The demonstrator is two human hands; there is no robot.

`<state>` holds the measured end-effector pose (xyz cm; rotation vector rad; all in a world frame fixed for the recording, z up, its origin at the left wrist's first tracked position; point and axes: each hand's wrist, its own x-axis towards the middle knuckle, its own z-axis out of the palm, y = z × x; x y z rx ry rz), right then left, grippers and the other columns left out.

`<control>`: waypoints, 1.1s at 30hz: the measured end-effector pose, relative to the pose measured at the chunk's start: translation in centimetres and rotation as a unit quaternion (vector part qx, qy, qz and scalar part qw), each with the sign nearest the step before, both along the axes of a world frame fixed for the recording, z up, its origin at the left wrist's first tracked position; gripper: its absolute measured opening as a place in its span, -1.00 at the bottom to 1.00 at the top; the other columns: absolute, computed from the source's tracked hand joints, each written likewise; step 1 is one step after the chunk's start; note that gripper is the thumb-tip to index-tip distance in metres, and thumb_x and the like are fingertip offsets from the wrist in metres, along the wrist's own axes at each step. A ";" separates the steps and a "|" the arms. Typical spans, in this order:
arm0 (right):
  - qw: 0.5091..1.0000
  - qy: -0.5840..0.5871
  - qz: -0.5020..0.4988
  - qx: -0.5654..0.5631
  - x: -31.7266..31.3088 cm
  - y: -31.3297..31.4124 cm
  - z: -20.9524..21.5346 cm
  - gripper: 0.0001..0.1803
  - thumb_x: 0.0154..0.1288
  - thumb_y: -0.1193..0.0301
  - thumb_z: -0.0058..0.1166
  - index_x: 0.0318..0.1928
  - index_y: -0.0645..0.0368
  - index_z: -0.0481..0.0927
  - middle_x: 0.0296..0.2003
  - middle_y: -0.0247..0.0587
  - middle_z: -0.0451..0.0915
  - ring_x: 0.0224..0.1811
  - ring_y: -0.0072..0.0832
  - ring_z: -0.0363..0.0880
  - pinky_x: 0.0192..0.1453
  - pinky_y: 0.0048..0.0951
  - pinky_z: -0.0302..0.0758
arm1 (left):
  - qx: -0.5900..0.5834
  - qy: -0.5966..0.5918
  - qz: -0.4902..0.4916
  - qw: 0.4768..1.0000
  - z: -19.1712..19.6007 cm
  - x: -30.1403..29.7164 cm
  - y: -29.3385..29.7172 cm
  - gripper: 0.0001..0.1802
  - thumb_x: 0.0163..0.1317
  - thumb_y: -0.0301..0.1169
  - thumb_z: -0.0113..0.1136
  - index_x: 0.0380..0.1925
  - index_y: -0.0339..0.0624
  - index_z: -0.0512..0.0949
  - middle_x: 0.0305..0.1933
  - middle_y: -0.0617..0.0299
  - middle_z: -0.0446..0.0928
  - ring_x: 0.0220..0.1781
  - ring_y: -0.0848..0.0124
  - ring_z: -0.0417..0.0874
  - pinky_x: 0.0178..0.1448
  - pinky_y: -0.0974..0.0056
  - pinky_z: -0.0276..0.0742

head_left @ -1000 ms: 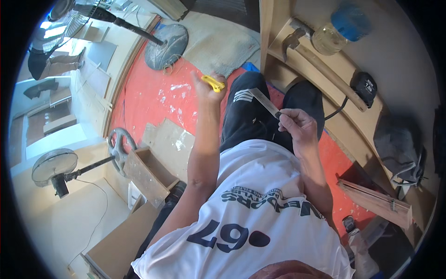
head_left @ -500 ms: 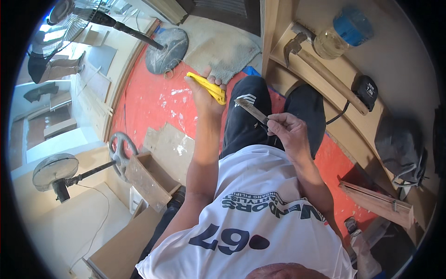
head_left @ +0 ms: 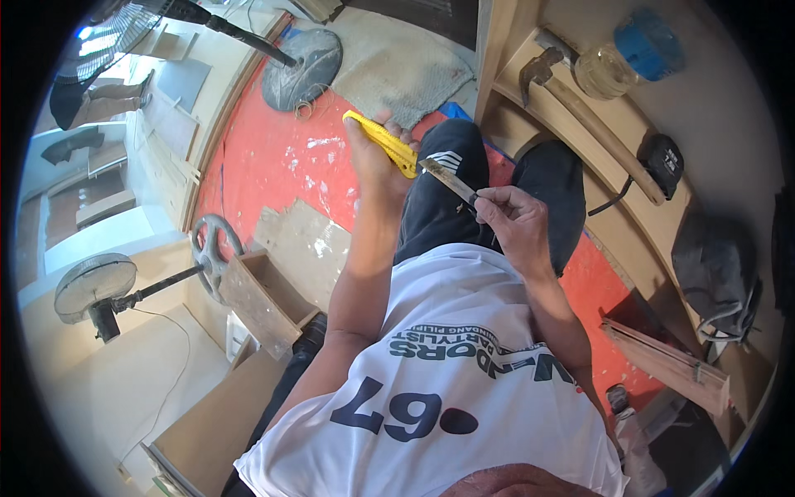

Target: The person is assembling a wooden cabinet by hammering nails into the frame using a hammer and a nail. They repeatedly position the nail and strike it to secure the wooden pieces together.

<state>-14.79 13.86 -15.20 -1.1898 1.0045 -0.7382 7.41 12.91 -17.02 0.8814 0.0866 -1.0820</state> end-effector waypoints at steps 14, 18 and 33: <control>1.000 0.008 0.021 -0.017 -0.5 0.4 -0.8 -0.83 0.28 0.45 0.30 -0.21 0.34 0.71 -0.42 -0.33 0.69 -0.42 -0.71 0.58 -0.31 -0.63 0.52 | -0.035 0.030 0.011 0.999 -0.4 -1.5 0.9 -0.31 0.47 0.25 -0.34 -0.10 -0.22 0.40 -0.53 0.24 0.38 -0.50 0.34 0.44 -0.42 0.24 0.44; 0.999 0.034 0.025 -0.021 -0.3 0.6 -0.4 -0.83 0.28 0.46 0.29 -0.22 0.34 0.71 -0.45 -0.33 0.69 -0.43 -0.72 0.58 -0.31 -0.62 0.52 | -0.043 0.016 -0.008 0.999 -0.9 -1.8 1.2 -0.29 0.45 0.29 -0.33 -0.11 -0.20 0.41 -0.52 0.23 0.40 -0.51 0.34 0.45 -0.44 0.26 0.44; 0.982 -0.091 -0.085 0.143 0.9 0.4 -3.4 -0.77 0.28 0.44 0.31 -0.15 0.35 0.63 -0.33 -0.22 0.69 -0.36 -0.56 0.67 -0.19 -0.49 0.69 | 0.027 0.028 -0.065 0.997 -2.7 -7.9 0.3 -0.29 0.43 0.33 -0.37 -0.07 -0.14 0.34 -0.57 0.22 0.36 -0.58 0.33 0.42 -0.48 0.22 0.42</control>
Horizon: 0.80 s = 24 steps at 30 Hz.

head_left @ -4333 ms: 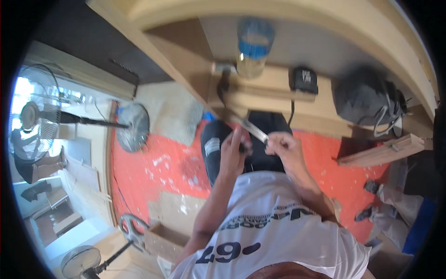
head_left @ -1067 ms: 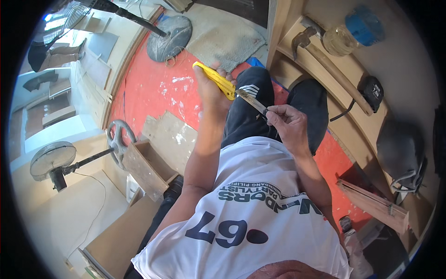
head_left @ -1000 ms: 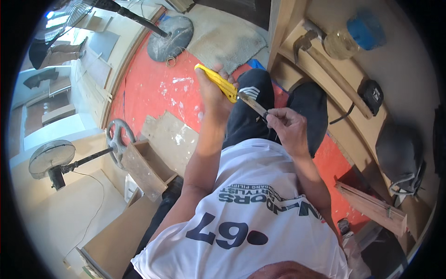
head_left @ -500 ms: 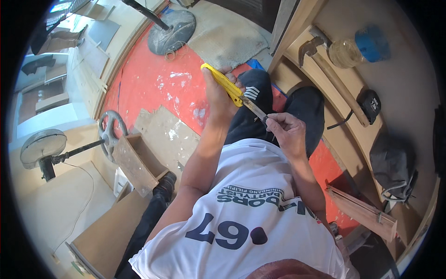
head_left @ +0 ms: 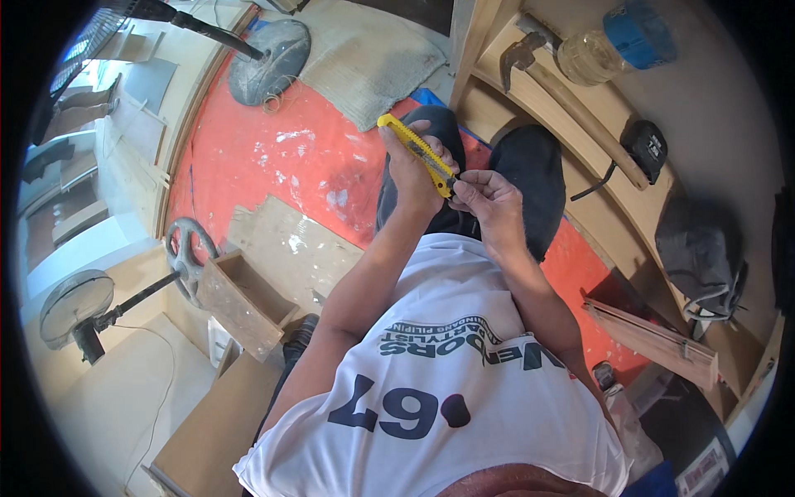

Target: The person is assembling a wooden cabinet by hammering nails into the frame using a hammer and a nail. They repeatedly position the nail and strike it to secure the wooden pieces together.

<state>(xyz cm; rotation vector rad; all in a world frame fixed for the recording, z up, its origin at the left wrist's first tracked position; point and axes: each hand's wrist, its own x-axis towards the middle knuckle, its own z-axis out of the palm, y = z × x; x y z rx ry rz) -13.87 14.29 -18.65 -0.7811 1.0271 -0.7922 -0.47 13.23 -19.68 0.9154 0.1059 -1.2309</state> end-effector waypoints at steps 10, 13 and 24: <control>0.995 -0.052 -0.083 0.008 0.3 0.4 -1.3 -0.81 0.29 0.40 0.32 -0.26 0.29 0.62 -0.35 -0.24 0.65 -0.36 -0.55 0.64 -0.21 -0.45 0.69 | 0.022 0.002 0.074 0.997 0.6 -1.9 -0.9 -0.33 0.43 0.33 -0.37 -0.16 -0.10 0.31 -0.58 0.20 0.36 -0.58 0.30 0.43 -0.49 0.18 0.44; 0.996 -0.029 -0.086 -0.012 0.4 0.6 -2.3 -0.79 0.31 0.39 0.31 -0.30 0.28 0.60 -0.38 -0.26 0.64 -0.36 -0.57 0.62 -0.23 -0.47 0.66 | 0.027 0.001 0.041 0.999 0.1 -2.7 -0.4 -0.35 0.43 0.32 -0.37 -0.19 -0.08 0.30 -0.57 0.20 0.36 -0.58 0.28 0.43 -0.49 0.16 0.45; 0.998 0.029 -0.037 -0.035 -0.4 0.2 -1.7 -0.84 0.32 0.45 0.27 -0.22 0.28 0.61 -0.38 -0.32 0.63 -0.37 -0.63 0.58 -0.31 -0.53 0.56 | -0.006 0.022 -0.027 0.999 -3.5 -1.4 -0.6 -0.29 0.40 0.38 -0.41 -0.28 -0.07 0.34 -0.55 0.26 0.38 -0.58 0.32 0.47 -0.48 0.21 0.52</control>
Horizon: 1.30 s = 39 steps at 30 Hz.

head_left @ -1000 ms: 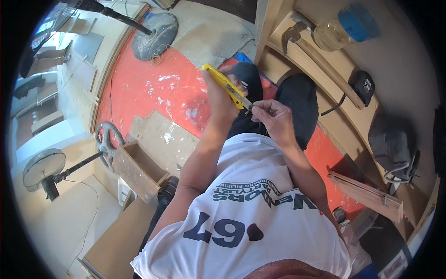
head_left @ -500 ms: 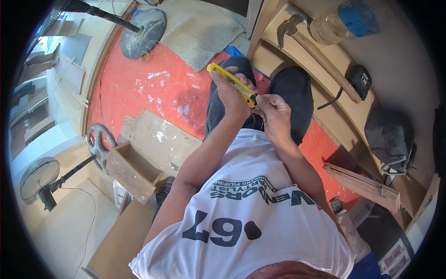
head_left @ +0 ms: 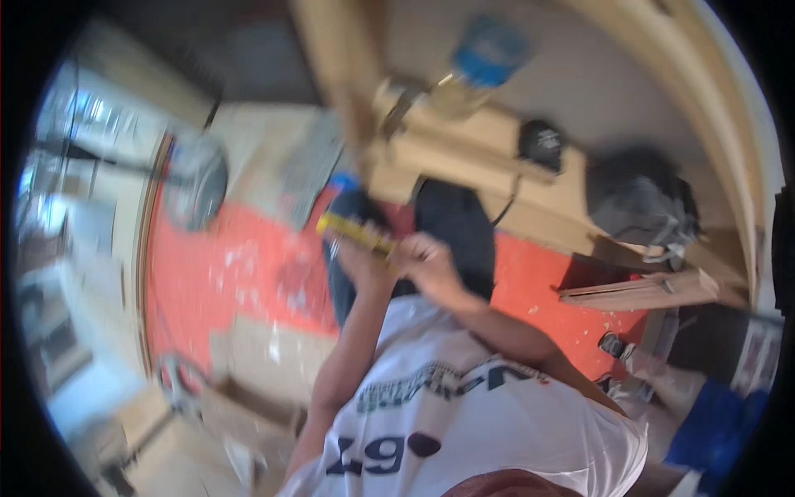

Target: The person is assembling a wooden cabinet by hammering nails into the frame using a hammer and a nail. They repeatedly position the nail and strike it to secure the wooden pieces together.

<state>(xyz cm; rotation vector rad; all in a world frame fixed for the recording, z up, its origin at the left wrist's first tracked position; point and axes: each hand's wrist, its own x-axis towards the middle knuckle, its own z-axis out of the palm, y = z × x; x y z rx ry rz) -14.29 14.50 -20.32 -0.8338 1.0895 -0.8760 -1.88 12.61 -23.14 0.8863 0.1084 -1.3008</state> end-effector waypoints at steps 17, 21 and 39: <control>0.830 0.278 -0.013 -0.484 -8.3 -3.4 23.0 -0.80 0.24 0.38 0.32 -0.21 0.23 0.66 -0.31 -0.17 0.65 -0.34 -0.35 0.65 -0.19 -0.40 0.58 | -0.059 -0.063 0.010 0.996 7.9 -0.2 -2.6 -0.48 0.50 0.21 -0.28 -0.24 -0.01 0.33 -0.43 0.28 0.37 -0.46 0.42 0.41 -0.34 0.32 0.45; 0.601 0.487 -0.169 -0.611 -11.9 -9.5 35.8 -0.81 0.29 0.40 0.18 -0.20 0.28 0.65 -0.28 -0.12 0.67 -0.27 -0.27 0.65 -0.11 -0.31 0.54 | -0.068 -0.003 0.009 0.998 8.6 0.5 -2.3 -0.47 0.47 0.23 -0.23 -0.20 -0.01 0.37 -0.44 0.30 0.35 -0.46 0.44 0.39 -0.37 0.32 0.43; 0.860 0.293 0.045 -0.416 -6.1 -2.3 25.2 -0.83 0.19 0.47 0.26 -0.23 0.30 0.66 -0.14 -0.14 0.61 -0.29 -0.47 0.59 -0.30 -0.53 0.45 | -0.236 0.093 0.004 0.967 15.3 0.1 -2.5 -0.55 0.50 0.10 -0.14 -0.22 -0.05 0.41 -0.39 0.25 0.41 -0.34 0.31 0.48 -0.21 0.19 0.52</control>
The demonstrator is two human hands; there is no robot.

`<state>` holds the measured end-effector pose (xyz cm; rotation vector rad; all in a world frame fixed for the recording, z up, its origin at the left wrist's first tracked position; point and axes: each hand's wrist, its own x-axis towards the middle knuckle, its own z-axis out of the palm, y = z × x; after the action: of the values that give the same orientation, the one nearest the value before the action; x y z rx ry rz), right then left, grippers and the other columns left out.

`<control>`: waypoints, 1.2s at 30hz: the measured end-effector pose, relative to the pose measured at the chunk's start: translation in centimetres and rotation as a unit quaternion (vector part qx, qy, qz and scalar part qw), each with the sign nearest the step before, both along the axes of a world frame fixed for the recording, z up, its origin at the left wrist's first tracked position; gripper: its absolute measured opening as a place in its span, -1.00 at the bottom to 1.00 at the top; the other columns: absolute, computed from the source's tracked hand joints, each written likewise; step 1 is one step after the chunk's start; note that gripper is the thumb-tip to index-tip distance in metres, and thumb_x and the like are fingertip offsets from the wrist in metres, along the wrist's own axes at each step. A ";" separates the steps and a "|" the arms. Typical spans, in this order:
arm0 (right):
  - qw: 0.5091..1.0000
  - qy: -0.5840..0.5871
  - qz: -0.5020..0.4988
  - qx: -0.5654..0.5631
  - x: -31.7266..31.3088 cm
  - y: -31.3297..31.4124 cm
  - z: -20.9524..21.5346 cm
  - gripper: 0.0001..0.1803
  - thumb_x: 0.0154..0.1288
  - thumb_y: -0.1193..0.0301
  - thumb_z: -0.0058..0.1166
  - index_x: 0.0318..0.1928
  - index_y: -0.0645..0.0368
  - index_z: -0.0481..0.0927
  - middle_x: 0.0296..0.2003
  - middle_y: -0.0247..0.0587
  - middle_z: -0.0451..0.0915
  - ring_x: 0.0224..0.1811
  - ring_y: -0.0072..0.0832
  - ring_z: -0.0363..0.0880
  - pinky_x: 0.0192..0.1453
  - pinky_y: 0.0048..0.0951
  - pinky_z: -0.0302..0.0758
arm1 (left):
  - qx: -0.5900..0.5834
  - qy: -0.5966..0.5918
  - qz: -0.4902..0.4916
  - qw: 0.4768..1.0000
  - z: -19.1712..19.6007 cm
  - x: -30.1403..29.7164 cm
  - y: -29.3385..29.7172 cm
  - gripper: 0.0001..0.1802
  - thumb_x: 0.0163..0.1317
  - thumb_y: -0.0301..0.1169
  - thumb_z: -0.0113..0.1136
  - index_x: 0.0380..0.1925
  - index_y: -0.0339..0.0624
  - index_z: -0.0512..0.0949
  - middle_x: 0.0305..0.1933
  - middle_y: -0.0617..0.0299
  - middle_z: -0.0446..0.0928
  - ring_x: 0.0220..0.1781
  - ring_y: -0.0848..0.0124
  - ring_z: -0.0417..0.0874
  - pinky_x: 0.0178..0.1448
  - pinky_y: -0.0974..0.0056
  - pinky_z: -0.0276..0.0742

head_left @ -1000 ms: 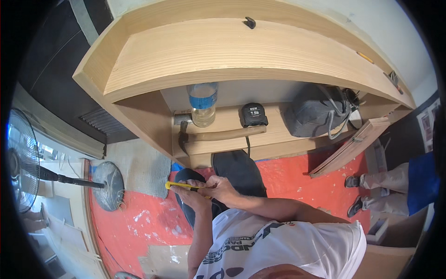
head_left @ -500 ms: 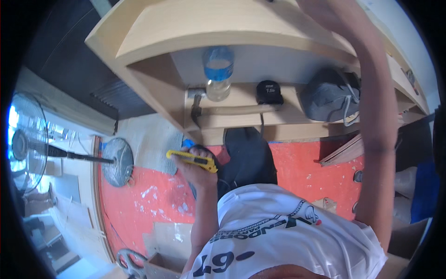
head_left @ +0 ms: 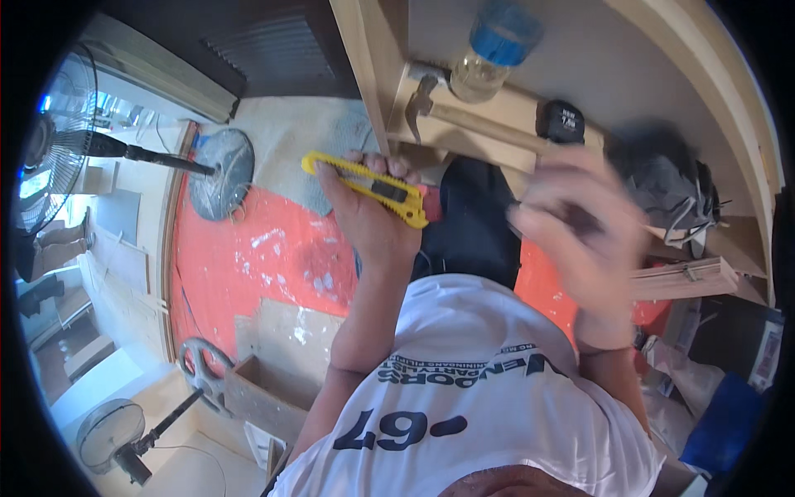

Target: The person is assembling a wooden cabinet by hammering nails into the frame using a hammer and a nail. They repeatedly position the nail and strike it to secure the wooden pieces together.

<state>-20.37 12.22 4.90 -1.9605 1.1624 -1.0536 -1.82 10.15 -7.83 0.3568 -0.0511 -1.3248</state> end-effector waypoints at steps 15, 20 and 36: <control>0.737 -0.460 -0.033 0.494 2.4 1.1 -16.5 -0.66 0.51 0.39 -0.03 0.11 0.42 0.52 0.00 0.03 0.61 0.09 -0.27 0.62 0.19 -0.24 0.61 | 0.125 -0.021 0.024 0.992 -4.7 -1.0 1.1 -0.55 0.50 0.12 -0.16 -0.24 -0.04 0.37 -0.42 0.26 0.38 -0.38 0.35 0.48 -0.26 0.23 0.53; 0.792 -0.452 -0.032 0.409 3.4 1.6 -16.1 -0.72 0.45 0.53 0.05 0.11 0.33 0.56 0.00 -0.06 0.63 0.04 -0.35 0.66 0.15 -0.29 0.65 | 0.114 -0.020 0.023 0.993 -3.6 -1.3 1.5 -0.54 0.51 0.11 -0.20 -0.24 -0.06 0.34 -0.43 0.26 0.37 -0.41 0.37 0.46 -0.33 0.24 0.51; 0.941 -0.198 -0.032 0.273 3.8 1.7 -16.8 -0.75 0.32 0.54 0.22 -0.02 0.38 0.64 -0.28 -0.17 0.69 -0.29 -0.59 0.65 -0.19 -0.52 0.65 | 0.167 -0.056 0.014 0.984 -4.0 -2.6 1.0 -0.55 0.51 0.12 -0.19 -0.23 -0.04 0.30 -0.44 0.27 0.36 -0.48 0.39 0.43 -0.40 0.24 0.46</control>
<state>-16.59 13.96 -11.87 -1.2236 1.1406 -0.9676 -4.40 11.17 -11.83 0.7149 0.0831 -1.2851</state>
